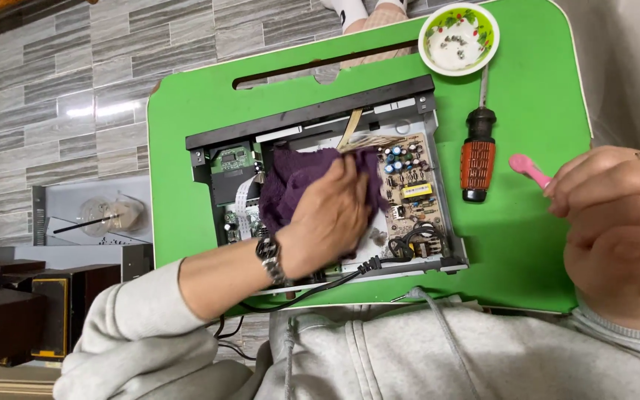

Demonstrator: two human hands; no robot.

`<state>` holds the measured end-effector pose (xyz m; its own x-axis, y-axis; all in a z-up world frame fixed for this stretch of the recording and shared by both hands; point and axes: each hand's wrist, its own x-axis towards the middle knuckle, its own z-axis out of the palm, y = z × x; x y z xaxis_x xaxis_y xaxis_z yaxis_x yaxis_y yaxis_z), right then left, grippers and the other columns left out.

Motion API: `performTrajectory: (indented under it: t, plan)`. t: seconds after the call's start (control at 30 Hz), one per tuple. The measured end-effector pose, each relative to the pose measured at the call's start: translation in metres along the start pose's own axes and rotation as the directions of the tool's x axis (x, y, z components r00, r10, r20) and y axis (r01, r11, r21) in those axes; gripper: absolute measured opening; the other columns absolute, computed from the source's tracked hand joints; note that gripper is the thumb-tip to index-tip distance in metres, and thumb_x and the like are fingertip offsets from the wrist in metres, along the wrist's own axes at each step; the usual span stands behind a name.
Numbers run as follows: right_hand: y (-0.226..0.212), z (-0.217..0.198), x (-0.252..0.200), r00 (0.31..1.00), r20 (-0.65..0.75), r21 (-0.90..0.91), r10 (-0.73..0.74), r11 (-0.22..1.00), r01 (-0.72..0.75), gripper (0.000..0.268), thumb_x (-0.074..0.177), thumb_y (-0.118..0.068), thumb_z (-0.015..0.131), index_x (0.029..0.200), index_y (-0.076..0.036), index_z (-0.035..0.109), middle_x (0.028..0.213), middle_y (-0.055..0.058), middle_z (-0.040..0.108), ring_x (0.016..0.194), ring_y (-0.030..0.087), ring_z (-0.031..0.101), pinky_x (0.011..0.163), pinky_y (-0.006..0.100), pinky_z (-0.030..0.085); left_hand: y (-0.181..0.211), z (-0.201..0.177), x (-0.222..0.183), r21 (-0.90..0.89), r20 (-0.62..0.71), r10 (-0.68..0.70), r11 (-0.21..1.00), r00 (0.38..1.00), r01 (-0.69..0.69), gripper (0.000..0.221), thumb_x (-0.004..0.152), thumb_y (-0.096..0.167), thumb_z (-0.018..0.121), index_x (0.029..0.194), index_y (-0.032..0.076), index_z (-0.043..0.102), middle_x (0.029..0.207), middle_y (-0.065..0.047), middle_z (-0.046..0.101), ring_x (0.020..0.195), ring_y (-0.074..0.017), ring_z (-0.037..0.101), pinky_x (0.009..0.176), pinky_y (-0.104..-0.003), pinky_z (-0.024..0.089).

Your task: Cleaning the internal circuit board of an electronic device using a toothbrush and a cloth

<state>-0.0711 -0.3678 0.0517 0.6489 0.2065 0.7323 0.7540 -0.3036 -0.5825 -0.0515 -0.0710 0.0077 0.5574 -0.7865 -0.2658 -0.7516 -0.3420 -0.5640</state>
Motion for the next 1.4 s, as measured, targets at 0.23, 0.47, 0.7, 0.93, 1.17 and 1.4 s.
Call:
performTrajectory:
  t: [0.23, 0.47, 0.7, 0.93, 1.17, 1.4]
  plan:
    - [0.005, 0.004, -0.005, 0.999, -0.034, -0.004, -0.030, 1.000, 0.030, 0.070, 0.108, -0.042, 0.021, 0.050, -0.006, 0.036, 0.058, 0.010, 0.040, 0.052, 0.026, 0.051, 0.057, 0.041, 0.050, -0.005, 0.013, 0.014, -0.062, 0.059, -0.077, 0.995, 0.995, 0.081, 0.054, 0.104, 0.039, 0.032, 0.123, 0.003, 0.067, 0.099, -0.009, 0.065, 0.105, -0.0323, 0.051, 0.096, -0.040, 0.034]
    - [0.018, 0.000, -0.010, 0.999, 0.049, -0.047, -0.009, 0.999, 0.011, 0.087, 0.109, -0.046, 0.011, 0.033, -0.007, 0.030, 0.043, 0.006, 0.035, 0.049, 0.028, 0.050, 0.052, 0.042, 0.047, -0.011, 0.019, -0.008, -0.477, 0.085, 0.195, 0.869, 0.977, -0.132, 0.061, 0.098, 0.039, 0.042, 0.153, 0.011, 0.041, 0.163, -0.017, 0.034, 0.153, -0.0337, 0.028, 0.126, -0.056, 0.007]
    - [0.026, -0.006, -0.020, 0.998, 0.063, -0.006, 0.024, 1.000, -0.024, 0.081, 0.110, -0.044, 0.016, 0.041, -0.009, 0.036, 0.061, 0.008, 0.043, 0.056, 0.026, 0.053, 0.060, 0.041, 0.050, 0.008, 0.064, -0.021, -0.687, -0.205, 0.257, 0.650, 0.944, -0.326, 0.040, 0.087, 0.020, 0.068, 0.127, 0.028, 0.067, 0.152, -0.007, 0.053, 0.148, -0.0252, 0.040, 0.126, -0.056, 0.012]
    - [0.027, -0.001, -0.021, 0.998, -0.037, 0.016, 0.050, 0.999, -0.049, 0.082, 0.108, -0.052, 0.019, 0.039, -0.009, 0.028, 0.051, 0.007, 0.035, 0.050, 0.026, 0.047, 0.058, 0.041, 0.046, 0.031, 0.124, -0.018, -0.796, -0.575, 0.120, 0.147, 0.809, -0.587, 0.011, 0.103, 0.029, 0.060, 0.109, 0.028, 0.070, 0.126, 0.014, 0.067, 0.133, -0.0062, 0.052, 0.130, -0.051, 0.016]
    - [0.014, -0.012, -0.006, 0.991, 0.131, -0.112, -0.010, 0.993, 0.025, 0.080, 0.105, -0.039, 0.012, 0.033, -0.008, 0.026, 0.040, 0.005, 0.034, 0.048, 0.028, 0.051, 0.054, 0.042, 0.048, 0.032, 0.076, -0.016, -0.986, -0.157, 0.180, -0.086, 0.971, -0.144, 0.025, 0.107, 0.012, 0.038, 0.089, 0.018, 0.054, 0.093, 0.006, 0.059, 0.082, -0.0032, 0.053, 0.113, -0.032, 0.029]
    - [0.014, 0.001, -0.016, 0.994, -0.071, -0.011, 0.088, 0.996, -0.089, 0.083, 0.105, -0.060, 0.019, 0.040, -0.009, 0.027, 0.049, 0.008, 0.035, 0.051, 0.027, 0.047, 0.059, 0.043, 0.045, -0.085, -0.035, -0.044, -0.930, -0.354, -0.066, -0.083, 0.933, -0.359, 0.038, 0.062, -0.026, 0.044, 0.061, 0.011, 0.049, 0.061, 0.000, 0.048, 0.067, -0.0164, 0.057, 0.078, -0.027, 0.058]
